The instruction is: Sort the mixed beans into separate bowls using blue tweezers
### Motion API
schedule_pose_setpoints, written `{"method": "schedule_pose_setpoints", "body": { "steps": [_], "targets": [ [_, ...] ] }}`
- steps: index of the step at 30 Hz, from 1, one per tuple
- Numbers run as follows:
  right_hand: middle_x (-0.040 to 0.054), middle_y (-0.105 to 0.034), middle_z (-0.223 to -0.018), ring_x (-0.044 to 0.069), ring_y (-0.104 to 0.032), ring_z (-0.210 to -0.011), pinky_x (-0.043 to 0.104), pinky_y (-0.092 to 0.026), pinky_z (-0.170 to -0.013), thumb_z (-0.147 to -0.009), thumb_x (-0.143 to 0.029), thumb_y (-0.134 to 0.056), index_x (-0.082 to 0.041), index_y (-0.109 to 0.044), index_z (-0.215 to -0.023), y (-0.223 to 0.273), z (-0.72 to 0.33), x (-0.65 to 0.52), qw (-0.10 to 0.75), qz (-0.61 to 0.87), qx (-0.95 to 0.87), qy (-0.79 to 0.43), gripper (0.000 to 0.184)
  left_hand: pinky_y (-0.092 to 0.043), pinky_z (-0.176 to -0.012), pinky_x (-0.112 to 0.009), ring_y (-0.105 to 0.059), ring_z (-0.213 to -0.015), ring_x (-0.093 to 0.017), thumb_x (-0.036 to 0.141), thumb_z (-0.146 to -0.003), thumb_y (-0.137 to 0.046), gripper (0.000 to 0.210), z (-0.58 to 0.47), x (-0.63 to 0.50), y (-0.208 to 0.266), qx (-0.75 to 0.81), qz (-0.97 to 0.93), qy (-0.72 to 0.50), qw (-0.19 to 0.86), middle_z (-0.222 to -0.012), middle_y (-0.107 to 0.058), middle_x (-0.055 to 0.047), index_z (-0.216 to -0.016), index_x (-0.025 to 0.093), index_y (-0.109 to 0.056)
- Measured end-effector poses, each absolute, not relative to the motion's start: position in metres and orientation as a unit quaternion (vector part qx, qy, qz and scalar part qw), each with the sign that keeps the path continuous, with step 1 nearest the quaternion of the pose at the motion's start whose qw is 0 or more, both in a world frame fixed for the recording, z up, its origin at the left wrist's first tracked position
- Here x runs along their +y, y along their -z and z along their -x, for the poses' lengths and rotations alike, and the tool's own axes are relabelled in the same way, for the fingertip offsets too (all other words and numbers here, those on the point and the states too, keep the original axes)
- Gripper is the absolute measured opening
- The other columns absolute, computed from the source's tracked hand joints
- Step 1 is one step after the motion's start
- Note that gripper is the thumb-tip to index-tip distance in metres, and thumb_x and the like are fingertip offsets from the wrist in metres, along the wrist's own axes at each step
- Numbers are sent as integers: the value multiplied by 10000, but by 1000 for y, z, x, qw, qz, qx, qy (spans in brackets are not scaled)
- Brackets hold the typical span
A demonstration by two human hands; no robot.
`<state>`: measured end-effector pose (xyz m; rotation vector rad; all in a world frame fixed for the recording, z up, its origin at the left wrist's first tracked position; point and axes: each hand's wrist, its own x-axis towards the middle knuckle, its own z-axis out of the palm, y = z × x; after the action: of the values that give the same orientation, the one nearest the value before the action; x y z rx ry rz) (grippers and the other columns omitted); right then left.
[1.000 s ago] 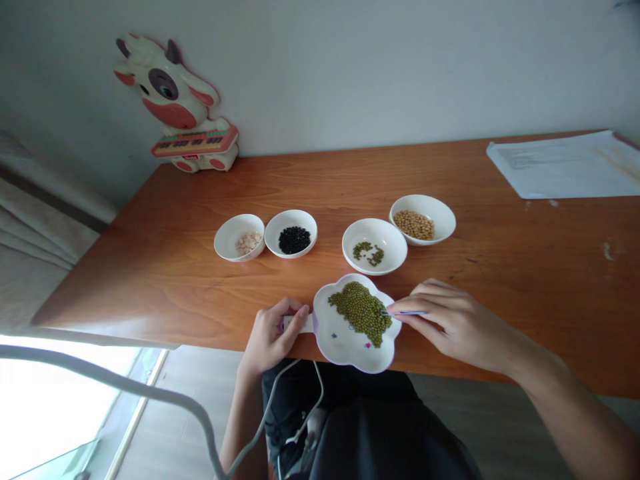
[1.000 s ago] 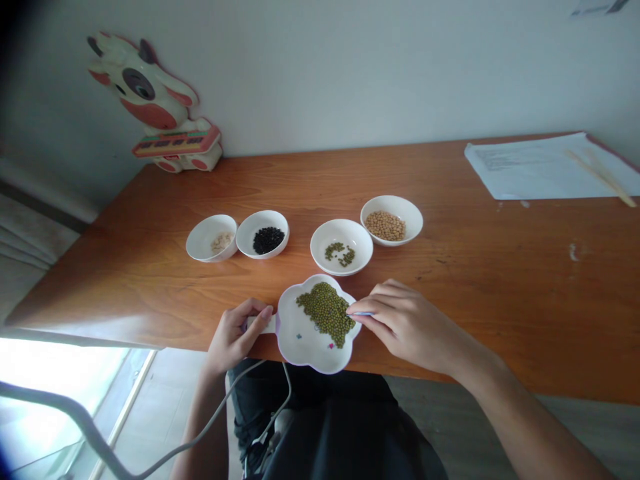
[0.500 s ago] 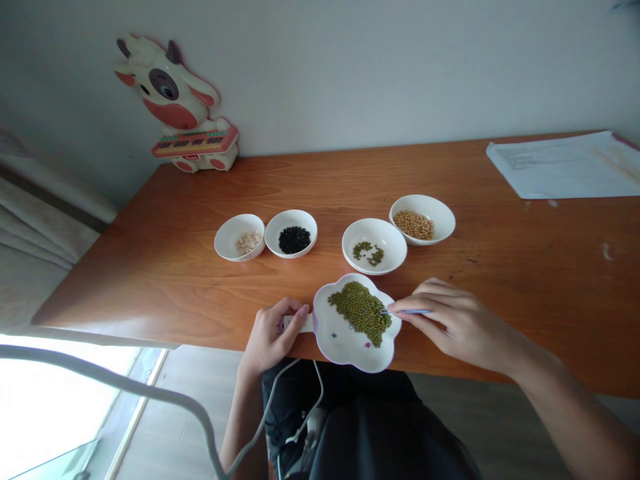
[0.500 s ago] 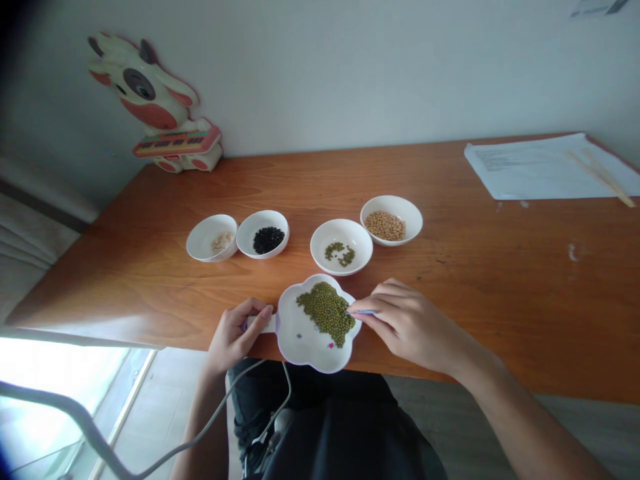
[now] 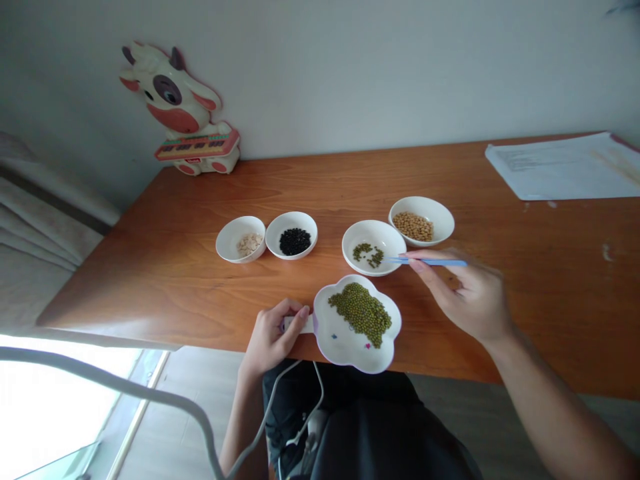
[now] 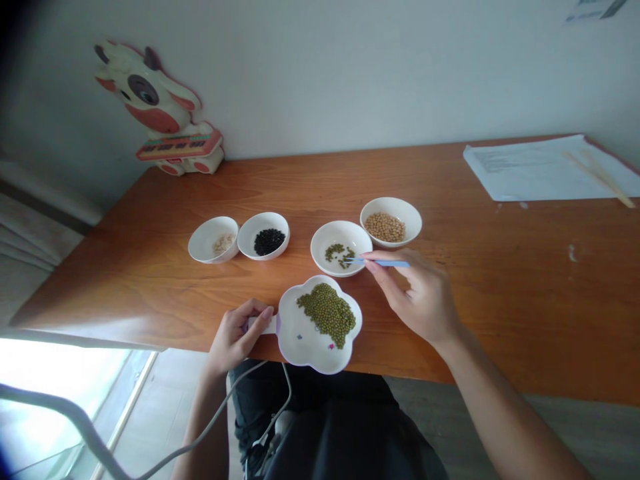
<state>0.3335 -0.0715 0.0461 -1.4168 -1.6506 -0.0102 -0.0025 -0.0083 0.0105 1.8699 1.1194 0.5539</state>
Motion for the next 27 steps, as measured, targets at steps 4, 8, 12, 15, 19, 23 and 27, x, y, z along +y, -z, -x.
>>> {"method": "schedule_pose_setpoints", "body": {
  "steps": [4,8,12,15,19,23,27],
  "targets": [
    [-18,-793,-1081,151,-746,-936,300,-590,-862,-933,-146,-700,-294,-712,-1179,-59,-339,-85,411,551,-725,-45,288,-412,-603,-222,-555,-622,-122,426,-1032,-566,327,3,-9,-11,450,-751,-220,431,-706,-657,4,-859,172,-680],
    [-32,-787,-1013,141,-724,-877,287,-576,-776,-988,-230,-646,-304,-709,-1184,-67,-343,-102,313,520,-788,-106,219,-409,-595,-223,-550,-612,-120,427,-1033,-559,328,3,-9,-11,450,-753,-216,428,-694,-647,6,-873,172,-690],
    [-22,-778,-983,132,-694,-830,296,-535,-771,-1031,-253,-578,-266,-694,-1158,-65,-338,-107,270,504,-815,-94,173,-394,-577,-224,-528,-592,-113,422,-1032,-556,326,3,-8,-10,449,-756,-217,424,-676,-628,11,-870,172,-687],
    [-10,-774,-983,136,-684,-836,307,-504,-784,-1031,-211,-566,-240,-675,-1148,-62,-332,-107,260,498,-823,-84,162,-391,-571,-225,-524,-585,-112,424,-1033,-552,326,3,-7,-10,450,-756,-214,424,-674,-629,10,-872,173,-685],
    [5,-770,-939,150,-673,-810,326,-467,-771,-1022,-175,-565,-217,-680,-1095,-59,-325,-106,260,497,-826,-57,142,-409,-592,-225,-555,-612,-119,439,-1036,-549,337,3,-7,-10,451,-754,-215,426,-700,-651,4,-879,174,-686],
    [3,-754,-860,145,-652,-752,329,-442,-735,-1018,-156,-560,-205,-687,-1066,-58,-321,-104,269,493,-826,-40,144,-422,-613,-230,-579,-634,-129,446,-1038,-549,344,3,-8,-11,450,-754,-215,427,-718,-669,-2,-880,175,-691],
    [-8,-750,-850,138,-645,-736,330,-444,-720,-1002,-142,-582,-208,-681,-1053,-58,-320,-102,287,486,-825,-33,130,-418,-610,-234,-579,-630,-133,456,-1038,-547,353,3,-8,-12,451,-754,-215,427,-718,-674,-4,-876,178,-690]
  ]
}}
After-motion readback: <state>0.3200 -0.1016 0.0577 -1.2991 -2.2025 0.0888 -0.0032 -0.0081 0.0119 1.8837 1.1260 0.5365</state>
